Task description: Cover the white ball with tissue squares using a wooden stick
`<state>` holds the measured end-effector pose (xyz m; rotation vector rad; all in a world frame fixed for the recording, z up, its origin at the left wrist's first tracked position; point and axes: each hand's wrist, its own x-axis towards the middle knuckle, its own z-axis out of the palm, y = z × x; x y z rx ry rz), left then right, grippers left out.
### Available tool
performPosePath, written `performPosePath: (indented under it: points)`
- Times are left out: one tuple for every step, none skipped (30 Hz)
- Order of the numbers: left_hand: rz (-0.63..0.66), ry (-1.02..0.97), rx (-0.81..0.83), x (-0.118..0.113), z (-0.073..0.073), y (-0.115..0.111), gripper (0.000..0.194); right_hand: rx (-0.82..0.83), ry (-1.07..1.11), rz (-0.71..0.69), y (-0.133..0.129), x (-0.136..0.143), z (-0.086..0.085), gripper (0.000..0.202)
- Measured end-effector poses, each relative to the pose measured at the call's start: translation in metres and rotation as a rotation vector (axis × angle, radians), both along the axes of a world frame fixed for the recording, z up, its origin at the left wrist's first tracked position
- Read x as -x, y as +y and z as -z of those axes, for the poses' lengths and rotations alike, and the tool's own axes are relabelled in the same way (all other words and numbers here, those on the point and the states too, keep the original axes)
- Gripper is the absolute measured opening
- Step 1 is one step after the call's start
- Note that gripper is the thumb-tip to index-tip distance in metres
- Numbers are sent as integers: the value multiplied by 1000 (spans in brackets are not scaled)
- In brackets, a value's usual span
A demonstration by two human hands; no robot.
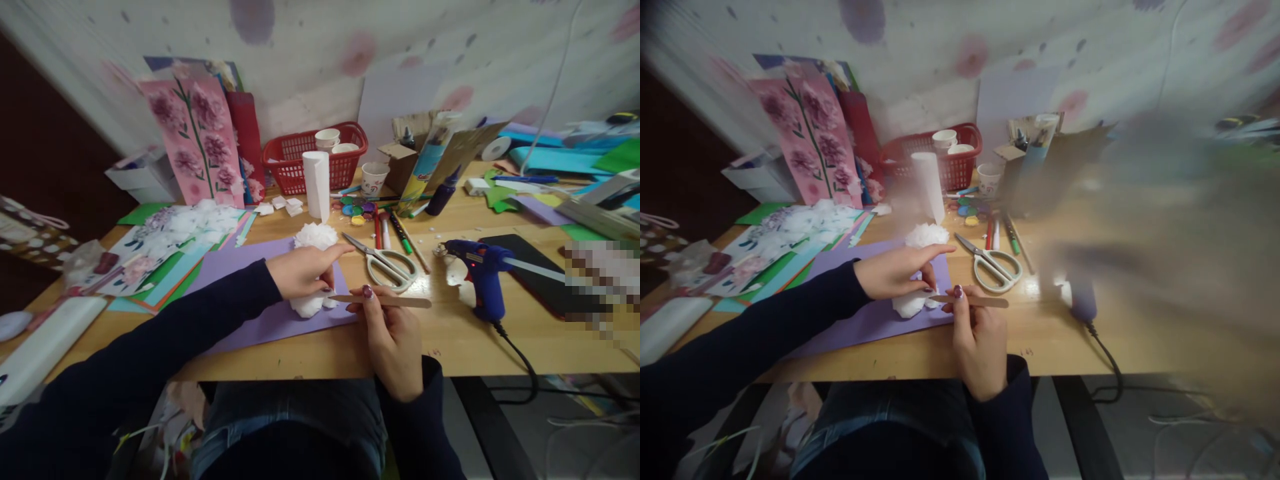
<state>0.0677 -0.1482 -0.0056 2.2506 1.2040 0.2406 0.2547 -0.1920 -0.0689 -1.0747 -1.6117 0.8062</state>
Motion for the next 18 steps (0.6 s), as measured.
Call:
performPosePath:
  points:
    - [2,3,0,-1,1,1,74,14,-6,-4,0,0,1,31]
    - [2,5,-1,-1,1,2,75,30,-14,-6,1,1,1,29]
    - [3,6,-3,-2,2,3,75,44,-24,-6,1,1,2,29]
    - [4,8,-4,-3,2,3,76,51,-36,-6,1,1,3,29]
    - [5,8,-7,-2,1,3,75,52,-46,-8,2,1,3,30]
    - [4,8,-14,-2,0,1,73,47,-51,-10,2,2,3,30]
    - [-3,5,-26,0,-2,-2,70,40,-52,-12,2,2,3,30]
    - [-20,2,-46,4,-4,-6,66,35,-48,-12,2,2,3,29]
    - [-52,3,-72,8,-6,-12,61,34,-44,-10,2,2,3,29]
    - [-100,13,-102,14,-8,-19,56,37,-40,-7,2,2,2,30]
    - [-159,34,-135,21,-9,-27,51,42,-38,-4,2,2,2,30]
    - [-232,84,-155,28,-8,-36,47,47,-37,-1,2,2,2,31]
    - [-297,148,-178,36,-7,-44,43,53,-35,-2,2,2,2,31]
    - [-336,220,-186,43,-4,-51,43,58,-33,-4,2,2,2,31]
    - [-358,283,-185,48,0,-57,45,62,-32,-8,1,2,2,31]
    - [-370,341,-173,53,4,-61,49,62,-31,-12,1,2,2,30]
    - [-381,389,-157,56,8,-65,53,63,-30,-16,1,2,2,30]
    - [-395,424,-141,57,12,-67,57,65,-28,-23,1,2,2,29]
